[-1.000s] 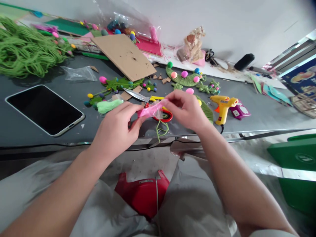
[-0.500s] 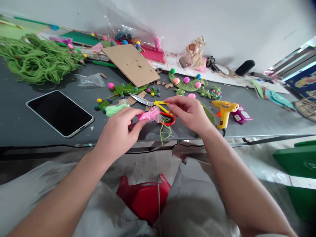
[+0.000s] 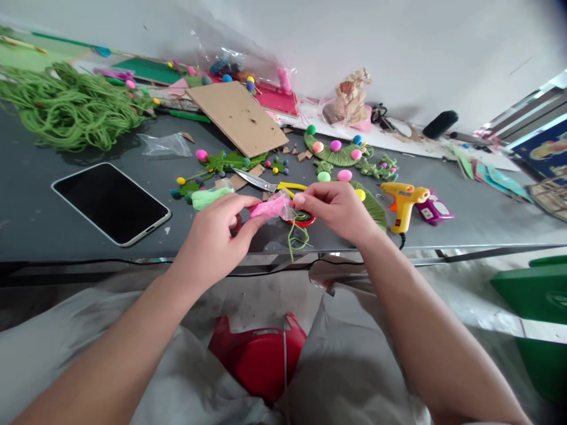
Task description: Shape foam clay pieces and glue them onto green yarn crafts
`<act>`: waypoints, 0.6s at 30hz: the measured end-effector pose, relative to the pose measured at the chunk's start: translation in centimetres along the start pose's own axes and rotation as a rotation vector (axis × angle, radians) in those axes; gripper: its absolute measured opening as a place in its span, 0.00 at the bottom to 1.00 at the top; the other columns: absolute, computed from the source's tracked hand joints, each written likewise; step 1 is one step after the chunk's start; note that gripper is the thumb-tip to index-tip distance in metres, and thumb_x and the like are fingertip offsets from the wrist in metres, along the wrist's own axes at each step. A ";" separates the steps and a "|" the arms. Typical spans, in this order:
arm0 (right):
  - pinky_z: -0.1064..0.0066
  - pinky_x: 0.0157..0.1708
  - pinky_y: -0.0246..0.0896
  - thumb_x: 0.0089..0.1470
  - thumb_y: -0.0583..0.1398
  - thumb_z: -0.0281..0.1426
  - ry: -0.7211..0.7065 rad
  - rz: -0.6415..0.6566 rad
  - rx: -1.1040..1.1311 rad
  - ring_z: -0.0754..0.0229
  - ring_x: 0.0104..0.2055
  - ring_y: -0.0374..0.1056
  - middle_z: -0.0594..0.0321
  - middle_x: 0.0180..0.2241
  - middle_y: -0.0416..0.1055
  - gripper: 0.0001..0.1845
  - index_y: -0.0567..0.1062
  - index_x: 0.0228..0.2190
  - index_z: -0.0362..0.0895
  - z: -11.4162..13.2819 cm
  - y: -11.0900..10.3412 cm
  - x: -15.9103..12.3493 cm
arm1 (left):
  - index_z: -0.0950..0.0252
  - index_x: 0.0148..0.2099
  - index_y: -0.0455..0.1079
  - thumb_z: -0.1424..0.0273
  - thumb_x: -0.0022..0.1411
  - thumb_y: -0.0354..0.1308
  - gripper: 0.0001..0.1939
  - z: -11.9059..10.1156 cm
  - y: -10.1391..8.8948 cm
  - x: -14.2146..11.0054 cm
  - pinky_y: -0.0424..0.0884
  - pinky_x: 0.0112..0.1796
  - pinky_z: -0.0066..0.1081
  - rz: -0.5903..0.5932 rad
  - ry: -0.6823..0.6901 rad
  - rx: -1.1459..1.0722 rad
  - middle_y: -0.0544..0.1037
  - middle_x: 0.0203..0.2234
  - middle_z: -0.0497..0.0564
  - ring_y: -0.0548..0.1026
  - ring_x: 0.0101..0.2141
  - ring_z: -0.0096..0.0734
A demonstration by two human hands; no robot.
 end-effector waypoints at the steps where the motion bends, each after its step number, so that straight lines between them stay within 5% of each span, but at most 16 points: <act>1: 0.71 0.23 0.47 0.55 0.72 0.49 0.003 0.003 0.019 0.69 0.24 0.53 0.69 0.20 0.64 0.24 0.78 0.25 0.41 -0.1 0.0 0.0 | 0.61 0.51 0.79 0.61 0.70 0.63 0.12 -0.1 0.0 0.0 0.65 0.29 0.30 0.000 -0.002 0.001 0.83 0.39 0.50 0.70 0.26 0.28; 7: 0.67 0.37 0.72 0.60 0.69 0.38 -0.027 0.030 0.118 0.61 0.34 0.74 0.59 0.35 0.82 0.14 0.84 0.42 0.41 -0.4 -0.3 -0.2 | 0.60 0.50 0.79 0.60 0.70 0.63 0.12 -0.3 -0.1 0.0 0.65 0.29 0.30 0.003 -0.031 0.009 0.84 0.39 0.50 0.70 0.26 0.28; 18: 0.68 0.30 0.59 0.60 0.70 0.36 -0.185 0.010 -0.104 0.65 0.29 0.64 0.62 0.33 0.77 0.09 0.88 0.40 0.46 0.9 0.0 -0.7 | 0.61 0.52 0.78 0.62 0.72 0.62 0.11 -0.1 0.2 0.0 0.69 0.33 0.32 0.022 0.016 0.018 0.83 0.40 0.52 0.74 0.31 0.32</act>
Point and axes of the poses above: each hand's wrist, its own x-axis towards the middle knuckle, its own y-axis out of the palm, z = x × y, the point moved 4 cm from there along x, towards the middle knuckle
